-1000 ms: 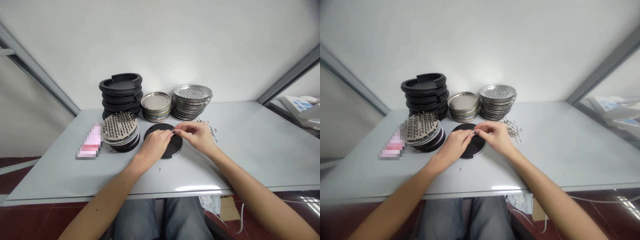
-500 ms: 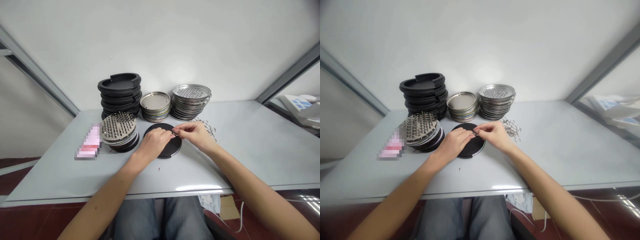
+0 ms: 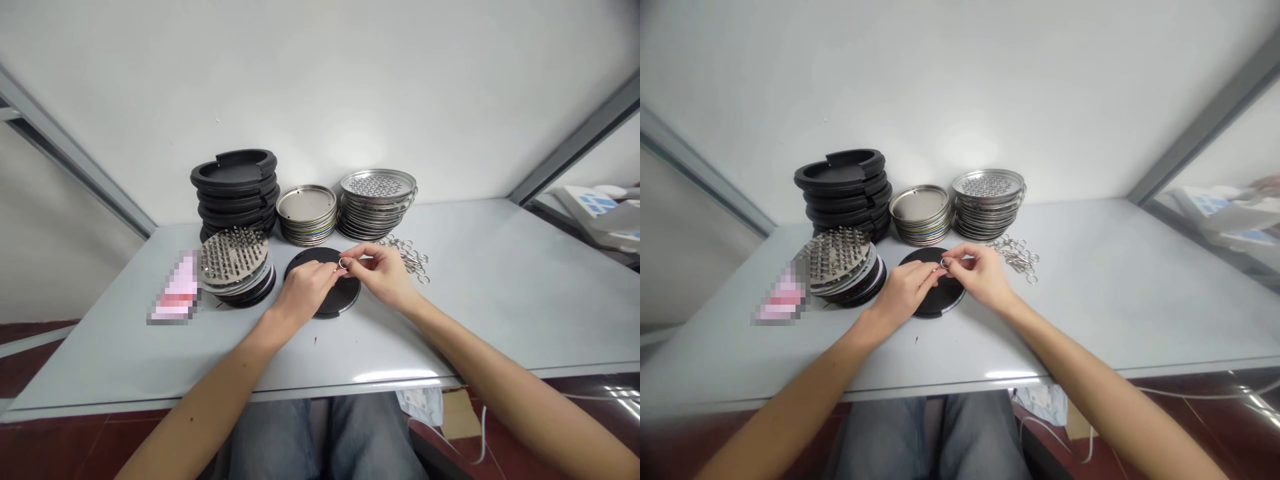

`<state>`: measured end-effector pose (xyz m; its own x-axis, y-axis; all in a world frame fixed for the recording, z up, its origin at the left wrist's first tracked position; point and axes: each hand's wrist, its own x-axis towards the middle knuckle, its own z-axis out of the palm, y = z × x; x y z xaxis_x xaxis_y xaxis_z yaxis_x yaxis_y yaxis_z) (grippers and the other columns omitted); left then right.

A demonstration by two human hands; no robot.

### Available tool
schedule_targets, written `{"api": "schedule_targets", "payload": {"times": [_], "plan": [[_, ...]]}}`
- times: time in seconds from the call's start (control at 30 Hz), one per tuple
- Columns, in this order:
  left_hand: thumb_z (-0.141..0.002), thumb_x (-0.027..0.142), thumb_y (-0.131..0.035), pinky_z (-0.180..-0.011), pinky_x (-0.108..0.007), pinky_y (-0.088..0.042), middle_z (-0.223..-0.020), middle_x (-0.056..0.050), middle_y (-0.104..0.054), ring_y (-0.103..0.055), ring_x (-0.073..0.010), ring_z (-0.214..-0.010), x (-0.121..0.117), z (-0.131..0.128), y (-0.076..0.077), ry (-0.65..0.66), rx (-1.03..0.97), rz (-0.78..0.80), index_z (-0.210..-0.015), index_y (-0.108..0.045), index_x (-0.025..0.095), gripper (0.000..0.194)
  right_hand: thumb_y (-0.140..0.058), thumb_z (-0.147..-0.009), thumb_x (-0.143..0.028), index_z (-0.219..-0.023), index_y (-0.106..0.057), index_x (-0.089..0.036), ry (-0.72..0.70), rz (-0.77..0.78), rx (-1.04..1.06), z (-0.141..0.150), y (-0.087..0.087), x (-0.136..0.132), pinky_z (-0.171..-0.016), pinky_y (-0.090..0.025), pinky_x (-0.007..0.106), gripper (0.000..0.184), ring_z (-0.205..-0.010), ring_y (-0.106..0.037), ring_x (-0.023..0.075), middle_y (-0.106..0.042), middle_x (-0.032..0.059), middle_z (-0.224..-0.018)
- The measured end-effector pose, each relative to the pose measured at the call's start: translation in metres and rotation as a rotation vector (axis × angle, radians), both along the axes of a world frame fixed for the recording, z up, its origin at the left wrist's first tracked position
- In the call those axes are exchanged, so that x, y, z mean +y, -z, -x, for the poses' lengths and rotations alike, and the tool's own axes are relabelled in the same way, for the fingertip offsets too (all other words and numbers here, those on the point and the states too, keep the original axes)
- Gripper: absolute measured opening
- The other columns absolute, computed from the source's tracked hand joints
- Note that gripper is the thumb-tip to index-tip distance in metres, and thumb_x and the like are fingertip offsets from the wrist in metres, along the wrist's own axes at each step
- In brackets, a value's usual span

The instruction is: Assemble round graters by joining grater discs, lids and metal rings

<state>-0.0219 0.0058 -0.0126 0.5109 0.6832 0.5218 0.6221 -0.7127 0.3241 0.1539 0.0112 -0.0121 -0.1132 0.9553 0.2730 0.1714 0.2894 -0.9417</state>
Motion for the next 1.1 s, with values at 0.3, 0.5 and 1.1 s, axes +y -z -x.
{"api": "schedule_targets", "payload": {"times": [0.3,0.5,1.1], "plan": [[-0.098,0.029,-0.038,-0.068,-0.028,-0.043,-0.071,-0.005,-0.064,-0.055,-0.0160,-0.068,0.0023,0.0038,-0.0004,-0.015,0.058,-0.169,-0.083,-0.065,0.014,0.034,-0.071,-0.074,-0.039,-0.084,-0.069,-0.015,-0.011,0.023,0.090,0.0031,-0.0040,-0.0024,-0.065,-0.062,0.031,0.026,-0.065,-0.068,0.0161,-0.068,0.0040,-0.078],[-0.097,0.030,-0.039,-0.068,-0.027,-0.044,-0.069,-0.005,-0.064,-0.057,-0.0156,-0.069,0.0023,0.0032,0.0000,-0.023,0.013,-0.142,-0.082,-0.066,0.015,0.034,-0.073,-0.073,-0.040,-0.085,-0.069,-0.015,-0.055,0.050,0.152,0.0020,-0.0030,-0.0009,-0.067,-0.061,0.032,0.028,-0.070,-0.071,0.0197,-0.070,0.0052,-0.077],[-0.096,0.033,-0.042,-0.066,-0.027,-0.041,-0.066,-0.004,-0.063,-0.056,-0.0150,-0.067,0.0043,0.0036,0.0007,-0.082,0.024,-0.151,-0.075,-0.066,0.016,0.036,-0.072,-0.073,-0.040,-0.083,-0.068,-0.016,-0.026,0.040,0.097,0.0005,-0.0024,-0.0001,-0.066,-0.062,0.032,0.026,-0.069,-0.070,0.0195,-0.071,0.0056,-0.079]]}}
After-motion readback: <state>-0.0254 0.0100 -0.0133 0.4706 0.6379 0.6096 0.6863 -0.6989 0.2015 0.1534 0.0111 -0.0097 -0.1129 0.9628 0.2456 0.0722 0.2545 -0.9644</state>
